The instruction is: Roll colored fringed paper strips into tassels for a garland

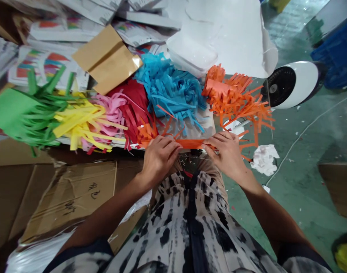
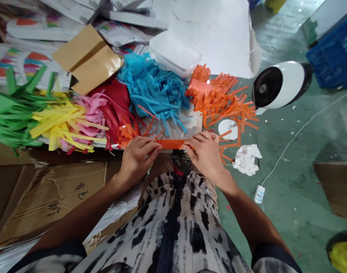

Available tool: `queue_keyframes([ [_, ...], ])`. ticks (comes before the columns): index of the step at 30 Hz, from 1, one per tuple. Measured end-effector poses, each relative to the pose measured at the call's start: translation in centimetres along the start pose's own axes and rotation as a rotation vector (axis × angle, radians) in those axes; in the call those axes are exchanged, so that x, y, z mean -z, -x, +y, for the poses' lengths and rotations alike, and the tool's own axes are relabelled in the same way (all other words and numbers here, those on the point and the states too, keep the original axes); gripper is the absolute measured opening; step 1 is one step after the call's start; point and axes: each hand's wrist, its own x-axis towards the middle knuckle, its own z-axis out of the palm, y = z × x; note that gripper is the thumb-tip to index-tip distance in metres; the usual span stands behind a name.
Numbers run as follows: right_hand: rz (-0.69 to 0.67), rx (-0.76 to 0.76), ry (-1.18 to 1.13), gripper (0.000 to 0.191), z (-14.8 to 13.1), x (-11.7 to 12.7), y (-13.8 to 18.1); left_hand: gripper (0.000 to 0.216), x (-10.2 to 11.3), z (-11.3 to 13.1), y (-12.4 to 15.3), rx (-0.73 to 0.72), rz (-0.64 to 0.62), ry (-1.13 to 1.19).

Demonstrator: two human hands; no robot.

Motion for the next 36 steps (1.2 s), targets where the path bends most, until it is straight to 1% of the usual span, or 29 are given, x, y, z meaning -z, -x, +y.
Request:
queue_keyframes([
  [4, -0.028, -0.07, 0.077, 0.026, -0.2, -0.2, -0.4, 0.023, 0.0, -0.1, -0.5, 0.118, 0.005, -0.077],
  [7, -0.047, -0.108, 0.139, 0.027, -0.7, -0.4, -0.7, 0.023, -0.2, 0.0, -1.0, 0.145, -0.005, -0.157],
  [11, -0.099, -0.129, 0.235, 0.033, -1.0, -0.5, -1.2, 0.022, -0.5, 0.0, -1.3, 0.134, -0.011, -0.23],
  [14, -0.113, -0.135, 0.279, 0.039, -0.9, -0.6, -1.6, 0.022, -0.6, -0.1, -1.3, 0.112, 0.002, -0.249],
  [18, -0.086, -0.146, 0.313, 0.043, -0.9, -0.7, -1.5, 0.021, -0.6, -0.2, -1.1, 0.08, 0.025, -0.265],
  [20, -0.028, -0.146, 0.332, 0.039, -1.2, -0.8, -1.3, 0.016, -0.7, 0.0, -1.1, 0.057, 0.078, -0.271],
  [22, 0.071, -0.125, 0.332, 0.03, -1.6, -1.2, -0.9, 0.016, -1.0, 0.2, -1.2, -0.034, 0.153, -0.262],
  [24, 0.142, -0.015, 0.296, 0.023, -1.9, -1.6, -0.5, 0.021, -1.5, 0.4, -1.4, -0.229, 0.176, -0.239],
  [26, 0.144, 0.151, 0.247, 0.023, -1.6, -2.0, 0.0, 0.02, -1.9, 0.3, -1.5, -0.403, 0.126, -0.224],
  [27, 0.138, 0.221, 0.23, 0.025, -1.2, -2.1, 0.4, 0.02, -2.0, 0.0, -1.5, -0.444, 0.093, -0.22],
  [28, 0.137, 0.27, 0.22, 0.026, -0.7, -2.2, 0.8, 0.022, -1.9, -0.4, -1.3, -0.451, 0.065, -0.218],
  [30, 0.166, 0.312, 0.22, 0.028, 0.6, -1.9, 1.8, 0.029, -1.2, -1.7, -0.6, -0.423, 0.044, -0.214],
  [32, 0.176, 0.31, 0.228, 0.03, 1.7, -1.6, 2.9, 0.032, 0.4, -3.3, 0.3, -0.391, 0.05, -0.216],
  [34, 0.143, 0.274, 0.232, 0.034, 2.2, -1.3, 3.7, 0.026, 2.2, -4.3, 1.0, -0.328, 0.079, -0.231],
  [36, 0.099, 0.23, 0.236, 0.036, 2.2, -1.0, 4.0, 0.016, 3.5, -4.2, 1.2, -0.242, 0.148, -0.239],
])
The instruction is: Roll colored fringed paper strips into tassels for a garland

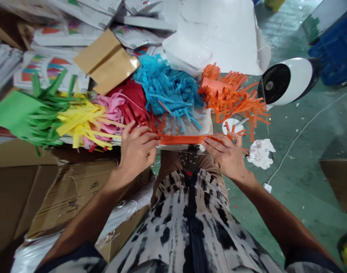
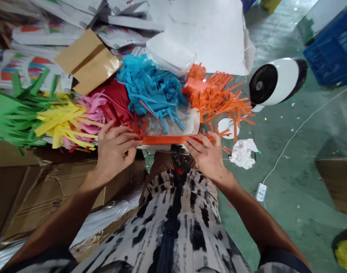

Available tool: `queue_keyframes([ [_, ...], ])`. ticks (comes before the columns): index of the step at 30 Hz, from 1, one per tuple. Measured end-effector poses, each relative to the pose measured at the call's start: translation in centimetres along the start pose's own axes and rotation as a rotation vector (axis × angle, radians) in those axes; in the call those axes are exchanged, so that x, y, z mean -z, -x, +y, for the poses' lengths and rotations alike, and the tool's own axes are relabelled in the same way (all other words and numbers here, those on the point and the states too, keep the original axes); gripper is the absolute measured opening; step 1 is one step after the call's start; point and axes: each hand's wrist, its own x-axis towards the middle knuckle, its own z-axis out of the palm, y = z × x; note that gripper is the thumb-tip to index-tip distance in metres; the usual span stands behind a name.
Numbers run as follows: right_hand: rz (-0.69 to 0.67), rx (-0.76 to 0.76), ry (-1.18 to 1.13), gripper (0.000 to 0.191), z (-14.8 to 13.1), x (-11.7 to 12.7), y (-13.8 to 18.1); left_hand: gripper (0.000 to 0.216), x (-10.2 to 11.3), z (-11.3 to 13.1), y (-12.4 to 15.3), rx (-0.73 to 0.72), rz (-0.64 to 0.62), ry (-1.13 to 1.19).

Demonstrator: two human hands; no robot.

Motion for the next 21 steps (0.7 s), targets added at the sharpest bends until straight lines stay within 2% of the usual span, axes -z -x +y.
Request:
queue_keyframes([
  [2, -0.01, -0.008, 0.001, 0.036, -0.2, 0.2, -0.3, 0.012, 0.3, 0.8, -0.6, 0.026, 0.073, 0.022],
  [4, 0.007, -0.004, 0.006, 0.033, -0.4, 0.5, -1.0, 0.015, -0.6, 2.2, -1.6, -0.06, 0.097, 0.068],
  [7, 0.016, 0.01, 0.002, 0.027, -0.3, 1.0, -2.1, 0.017, -3.3, 3.8, -3.1, -0.206, 0.005, 0.108],
  [11, -0.02, -0.005, -0.036, 0.025, -0.4, 1.5, -3.0, 0.017, -5.7, 3.8, -3.8, -0.189, -0.081, 0.123],
  [15, -0.02, -0.046, -0.079, 0.019, -1.4, 1.0, -4.1, 0.018, -5.8, 3.4, -3.6, -0.131, -0.096, 0.175],
  [21, -0.041, -0.018, -0.072, 0.026, -1.7, -0.3, -5.3, 0.018, -5.3, 3.8, -3.9, -0.093, -0.11, 0.218],
])
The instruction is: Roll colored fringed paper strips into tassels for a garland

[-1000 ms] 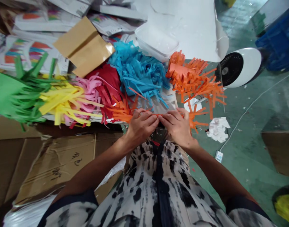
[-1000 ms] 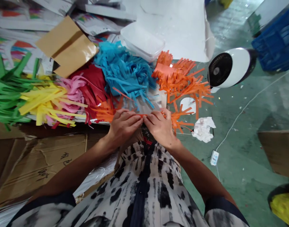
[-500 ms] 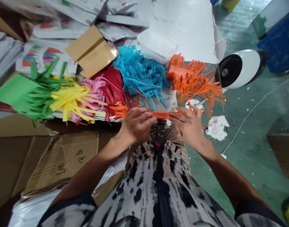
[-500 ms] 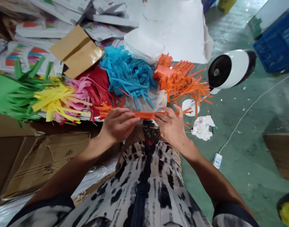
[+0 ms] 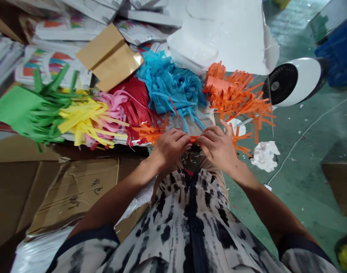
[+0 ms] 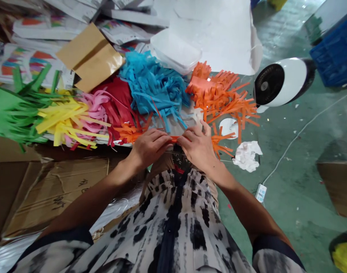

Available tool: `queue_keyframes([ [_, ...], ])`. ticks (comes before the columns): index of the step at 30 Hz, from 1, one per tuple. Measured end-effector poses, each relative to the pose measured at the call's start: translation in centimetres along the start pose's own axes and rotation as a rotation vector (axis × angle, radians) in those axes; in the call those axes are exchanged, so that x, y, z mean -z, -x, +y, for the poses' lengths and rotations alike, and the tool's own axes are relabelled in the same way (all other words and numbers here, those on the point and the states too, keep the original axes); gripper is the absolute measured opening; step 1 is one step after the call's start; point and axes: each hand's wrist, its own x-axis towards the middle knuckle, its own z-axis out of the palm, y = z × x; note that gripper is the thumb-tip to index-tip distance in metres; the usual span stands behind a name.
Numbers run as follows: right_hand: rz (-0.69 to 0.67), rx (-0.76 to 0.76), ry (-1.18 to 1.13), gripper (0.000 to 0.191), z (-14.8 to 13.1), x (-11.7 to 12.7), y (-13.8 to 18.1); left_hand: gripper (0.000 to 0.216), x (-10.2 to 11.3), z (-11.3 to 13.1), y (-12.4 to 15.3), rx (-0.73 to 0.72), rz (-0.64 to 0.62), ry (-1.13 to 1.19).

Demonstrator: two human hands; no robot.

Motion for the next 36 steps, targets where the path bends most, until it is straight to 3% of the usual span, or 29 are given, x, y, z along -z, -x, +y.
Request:
queue_keyframes([
  [8, -0.038, -0.083, -0.045, 0.029, 0.4, 0.2, 0.0, 0.015, -0.3, 0.1, 0.5, 0.066, -0.006, -0.05],
  [18, -0.038, -0.286, -0.155, 0.018, 1.5, 0.4, 0.1, 0.02, 1.6, -0.8, 0.8, 0.356, -0.054, -0.031],
  [26, -0.04, -0.28, -0.027, 0.019, 0.7, 0.5, -0.8, 0.022, 1.7, -1.1, 0.1, 0.377, -0.074, -0.119],
  [29, 0.046, -0.211, 0.092, 0.017, -0.3, 0.4, -0.3, 0.012, 1.5, -0.3, -0.2, 0.301, -0.016, -0.144],
  [33, 0.094, 0.004, 0.104, 0.022, -1.4, 0.0, 0.8, 0.022, 0.3, 0.7, -0.1, 0.016, 0.013, -0.07],
  [36, 0.058, -0.011, 0.1, 0.027, -0.8, 0.1, 1.9, 0.025, 0.1, 0.0, 1.1, 0.006, -0.005, -0.037],
])
